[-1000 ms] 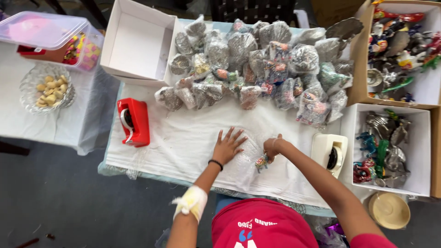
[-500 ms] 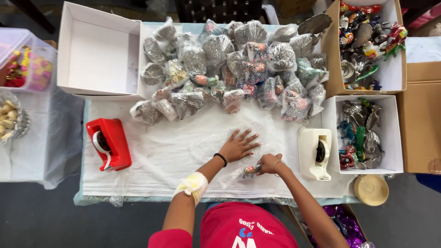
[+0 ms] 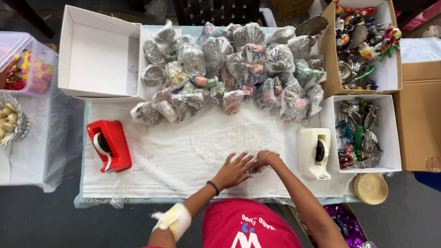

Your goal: The person wraps small decorative figurines in bubble wrap and secures them with tape. They handle various items, including a copper-colored figurine and a small green figurine, wrapping each individually and placing them on the table.

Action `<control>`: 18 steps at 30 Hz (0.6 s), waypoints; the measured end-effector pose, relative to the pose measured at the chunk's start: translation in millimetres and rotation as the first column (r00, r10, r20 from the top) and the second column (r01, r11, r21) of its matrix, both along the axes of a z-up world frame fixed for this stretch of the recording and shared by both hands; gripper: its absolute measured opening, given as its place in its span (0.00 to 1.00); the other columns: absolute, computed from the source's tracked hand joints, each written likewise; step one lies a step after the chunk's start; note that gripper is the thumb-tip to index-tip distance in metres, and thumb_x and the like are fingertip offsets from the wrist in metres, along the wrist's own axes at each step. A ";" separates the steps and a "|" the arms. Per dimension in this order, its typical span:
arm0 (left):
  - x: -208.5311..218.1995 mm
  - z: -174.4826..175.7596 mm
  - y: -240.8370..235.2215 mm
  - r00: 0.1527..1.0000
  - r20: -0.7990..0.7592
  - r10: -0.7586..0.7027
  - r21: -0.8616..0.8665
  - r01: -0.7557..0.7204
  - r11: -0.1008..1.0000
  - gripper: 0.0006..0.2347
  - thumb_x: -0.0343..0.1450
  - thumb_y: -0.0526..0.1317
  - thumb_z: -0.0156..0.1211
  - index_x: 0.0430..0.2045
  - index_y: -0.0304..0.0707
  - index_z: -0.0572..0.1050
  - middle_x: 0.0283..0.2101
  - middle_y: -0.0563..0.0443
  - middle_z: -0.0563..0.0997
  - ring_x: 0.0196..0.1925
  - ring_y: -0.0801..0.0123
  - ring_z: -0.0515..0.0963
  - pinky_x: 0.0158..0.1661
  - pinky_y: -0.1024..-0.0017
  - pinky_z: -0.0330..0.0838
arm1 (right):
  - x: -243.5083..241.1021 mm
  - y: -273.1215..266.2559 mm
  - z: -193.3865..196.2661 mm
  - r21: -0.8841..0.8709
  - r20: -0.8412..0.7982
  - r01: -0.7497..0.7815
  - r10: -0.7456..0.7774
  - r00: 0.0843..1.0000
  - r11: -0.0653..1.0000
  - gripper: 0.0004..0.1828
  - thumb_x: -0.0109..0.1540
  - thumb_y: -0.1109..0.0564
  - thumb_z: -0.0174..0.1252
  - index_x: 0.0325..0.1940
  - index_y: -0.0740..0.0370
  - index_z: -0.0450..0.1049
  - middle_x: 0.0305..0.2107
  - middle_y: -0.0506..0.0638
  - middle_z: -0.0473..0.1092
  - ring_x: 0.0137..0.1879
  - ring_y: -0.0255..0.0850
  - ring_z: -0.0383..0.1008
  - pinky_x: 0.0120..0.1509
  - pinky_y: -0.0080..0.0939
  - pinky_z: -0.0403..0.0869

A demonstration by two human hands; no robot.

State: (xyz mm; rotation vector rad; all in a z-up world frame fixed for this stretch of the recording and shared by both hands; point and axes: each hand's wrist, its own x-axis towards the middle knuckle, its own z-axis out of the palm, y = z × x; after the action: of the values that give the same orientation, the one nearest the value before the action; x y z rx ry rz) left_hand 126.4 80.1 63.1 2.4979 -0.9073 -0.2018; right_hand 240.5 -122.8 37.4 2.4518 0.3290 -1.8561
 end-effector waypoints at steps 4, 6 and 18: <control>-36.7 -22.9 37.0 0.987 0.140 0.081 0.061 -0.090 0.994 0.27 0.74 0.56 0.47 0.70 0.54 0.60 0.74 0.51 0.59 0.77 0.56 0.50 0.68 0.44 0.37 | -0.7 -21.6 -25.7 0.134 0.021 -0.031 0.029 0.999 0.990 0.36 0.42 0.28 0.73 0.45 0.52 0.86 0.40 0.48 0.82 0.49 0.44 0.81 0.54 0.48 0.77; -51.6 -27.7 55.5 0.964 0.197 0.181 0.164 -0.214 0.963 0.24 0.75 0.53 0.50 0.69 0.57 0.63 0.72 0.57 0.64 0.76 0.60 0.55 0.68 0.48 0.45 | 1.5 -33.3 -40.8 0.294 0.057 -0.040 0.025 0.998 0.955 0.41 0.42 0.26 0.73 0.48 0.57 0.84 0.41 0.54 0.82 0.48 0.47 0.82 0.54 0.42 0.77; -58.5 -25.1 47.6 0.635 -0.301 0.712 -0.243 -0.773 0.586 0.11 0.69 0.47 0.67 0.31 0.39 0.83 0.33 0.50 0.83 0.42 0.59 0.78 0.43 0.62 0.73 | 13.9 -77.1 -22.7 0.600 0.239 0.099 -0.295 0.925 0.794 0.29 0.50 0.42 0.73 0.52 0.52 0.83 0.46 0.53 0.81 0.51 0.45 0.82 0.59 0.41 0.77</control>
State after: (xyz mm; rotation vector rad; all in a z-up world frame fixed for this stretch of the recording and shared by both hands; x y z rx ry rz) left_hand 67.9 127.7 38.0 2.2389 0.2378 0.0350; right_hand 254.4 -199.9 14.7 3.2591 0.7379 -1.5302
